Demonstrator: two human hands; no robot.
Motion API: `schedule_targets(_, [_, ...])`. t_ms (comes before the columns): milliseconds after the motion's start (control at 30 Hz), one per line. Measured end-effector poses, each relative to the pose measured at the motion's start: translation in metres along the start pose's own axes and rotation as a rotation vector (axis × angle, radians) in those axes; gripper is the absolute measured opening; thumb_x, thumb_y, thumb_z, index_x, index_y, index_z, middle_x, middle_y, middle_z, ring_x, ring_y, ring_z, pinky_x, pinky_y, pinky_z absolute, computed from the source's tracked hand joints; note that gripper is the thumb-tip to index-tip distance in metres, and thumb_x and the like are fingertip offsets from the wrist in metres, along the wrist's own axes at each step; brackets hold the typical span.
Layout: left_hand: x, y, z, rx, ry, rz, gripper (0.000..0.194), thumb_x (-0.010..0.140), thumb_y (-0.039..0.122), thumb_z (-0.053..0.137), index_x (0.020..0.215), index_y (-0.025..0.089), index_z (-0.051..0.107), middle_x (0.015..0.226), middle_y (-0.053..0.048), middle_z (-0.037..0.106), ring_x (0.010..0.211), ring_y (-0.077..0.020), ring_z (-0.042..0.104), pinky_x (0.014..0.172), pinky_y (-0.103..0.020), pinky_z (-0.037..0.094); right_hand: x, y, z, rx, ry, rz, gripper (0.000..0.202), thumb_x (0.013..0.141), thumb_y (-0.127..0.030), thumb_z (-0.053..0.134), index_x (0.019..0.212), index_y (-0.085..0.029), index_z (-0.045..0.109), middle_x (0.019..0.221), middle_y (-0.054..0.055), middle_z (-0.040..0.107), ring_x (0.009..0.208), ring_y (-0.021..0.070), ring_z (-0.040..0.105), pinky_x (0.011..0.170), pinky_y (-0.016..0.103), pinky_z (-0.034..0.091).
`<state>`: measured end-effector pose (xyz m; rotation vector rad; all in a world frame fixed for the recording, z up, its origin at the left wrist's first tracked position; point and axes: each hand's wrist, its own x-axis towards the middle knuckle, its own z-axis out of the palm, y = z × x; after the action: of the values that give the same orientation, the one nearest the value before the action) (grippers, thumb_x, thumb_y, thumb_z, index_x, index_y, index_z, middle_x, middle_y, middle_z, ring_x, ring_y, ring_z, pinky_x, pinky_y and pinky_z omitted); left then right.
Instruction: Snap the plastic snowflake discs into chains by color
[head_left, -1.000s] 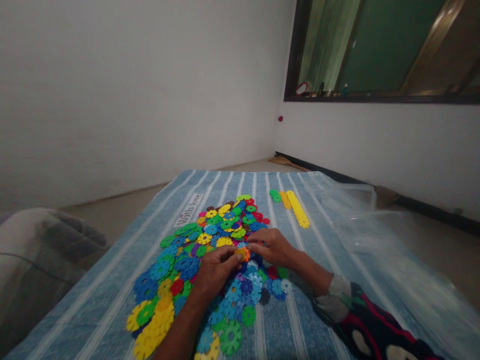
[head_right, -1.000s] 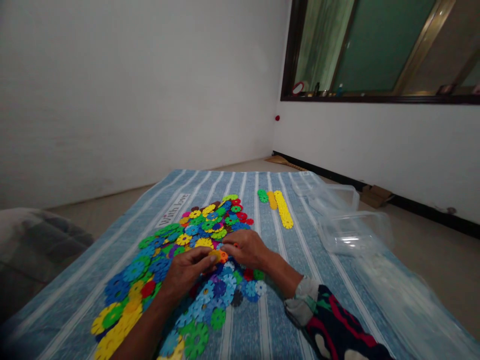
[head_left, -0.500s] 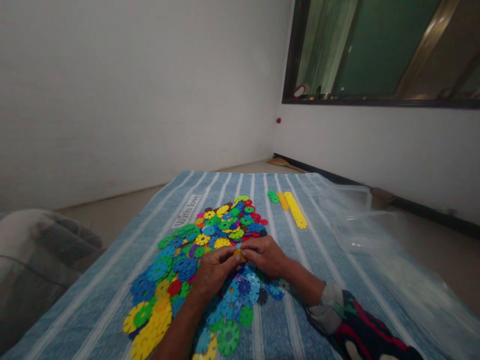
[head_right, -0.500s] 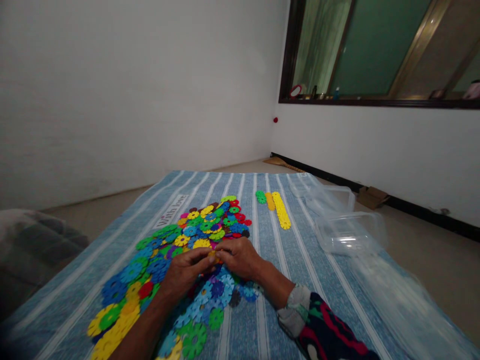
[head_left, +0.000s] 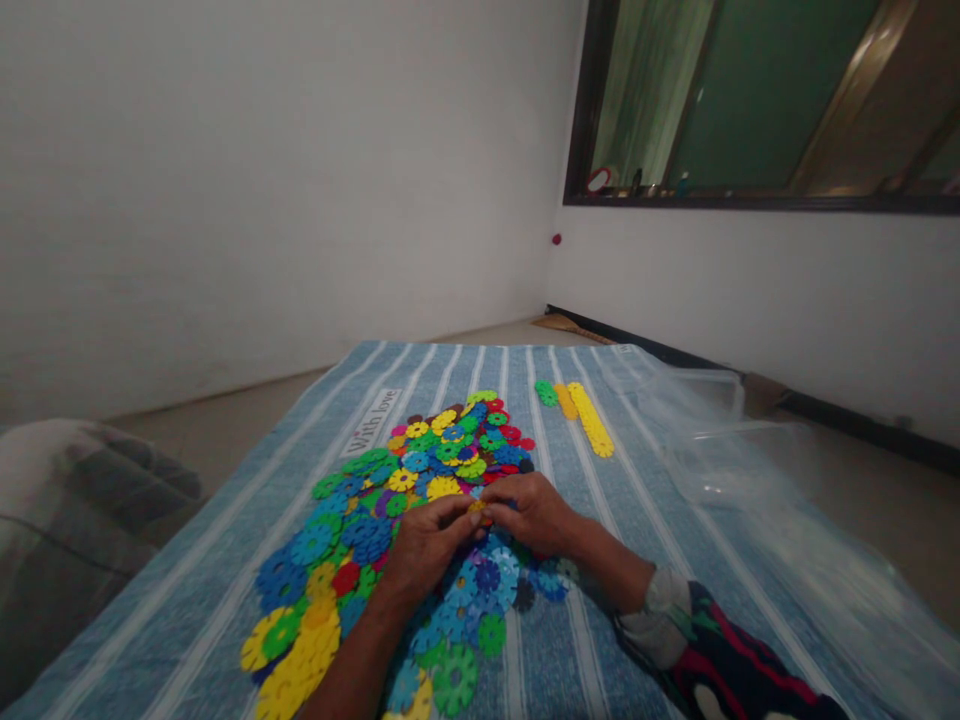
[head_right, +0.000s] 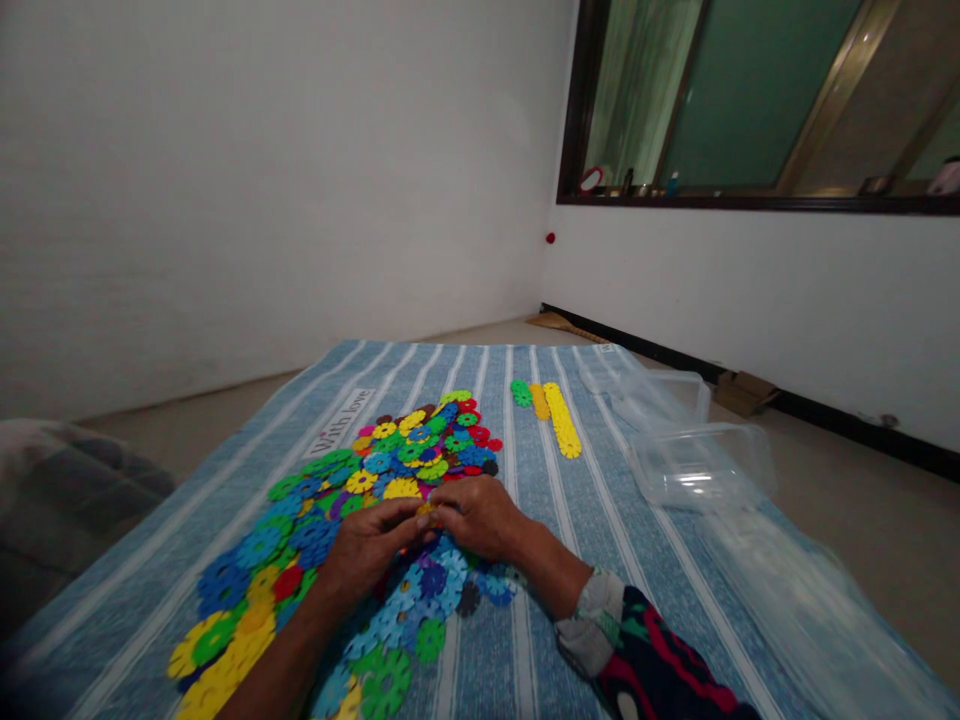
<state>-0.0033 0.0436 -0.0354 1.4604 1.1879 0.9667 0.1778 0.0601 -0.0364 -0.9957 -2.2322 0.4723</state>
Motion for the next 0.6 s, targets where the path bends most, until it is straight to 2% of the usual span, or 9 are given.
schedule_targets(267, [0.002,-0.004,0.002,0.021,0.005,0.035,0.025,0.065,0.036,0.070,0.080,0.017,0.076,0.073,-0.006,0.074,0.069,-0.0190,0.064,0.066,-0.029,0.049,0.002,0.003,-0.002,-0.145,-0.109,-0.066,0.013,0.089,-0.015,0.053,0.087,-0.018,0.066,0.084,0.003,0.070,0.077,0.0142,0.061,0.068,0.022,0.041])
schedule_targets(367, [0.000,0.000,0.001,0.048,0.046,0.037,0.027,0.065,0.038,0.068,0.080,0.017,0.076,0.075,-0.005,0.074,0.070,-0.0196,0.065,0.066,-0.029,0.050,0.006,0.009,-0.012,-0.247,-0.115,-0.056,0.012,0.090,-0.018,0.053,0.089,-0.018,0.065,0.085,0.002,0.069,0.078,0.0146,0.060,0.069,0.023,0.041])
schedule_targets(433, [-0.001,0.004,0.000,0.067,0.110,0.033,0.027,0.064,0.039,0.068,0.078,0.017,0.075,0.076,-0.005,0.074,0.071,-0.0201,0.065,0.067,-0.030,0.051,0.010,0.023,-0.027,-0.339,-0.101,0.012,0.014,0.091,-0.019,0.052,0.088,-0.019,0.066,0.085,0.003,0.069,0.080,0.0152,0.060,0.070,0.024,0.042])
schedule_targets(533, [-0.002,0.007,-0.001,0.091,0.175,0.033,0.027,0.064,0.041,0.066,0.073,0.017,0.074,0.070,-0.004,0.072,0.067,-0.0202,0.065,0.066,-0.031,0.051,0.018,0.058,-0.057,-0.430,-0.044,0.145,0.022,0.093,-0.019,0.046,0.088,-0.018,0.068,0.090,0.008,0.068,0.085,0.0185,0.060,0.076,0.028,0.043])
schedule_targets(600, [-0.002,0.008,-0.002,0.109,0.176,0.042,0.027,0.065,0.043,0.065,0.071,0.018,0.073,0.066,-0.004,0.070,0.064,-0.0195,0.064,0.064,-0.030,0.051,0.022,0.085,-0.077,-0.629,-0.039,0.382,0.025,0.094,-0.021,0.045,0.093,-0.018,0.070,0.100,0.009,0.068,0.097,0.0205,0.059,0.081,0.028,0.042])
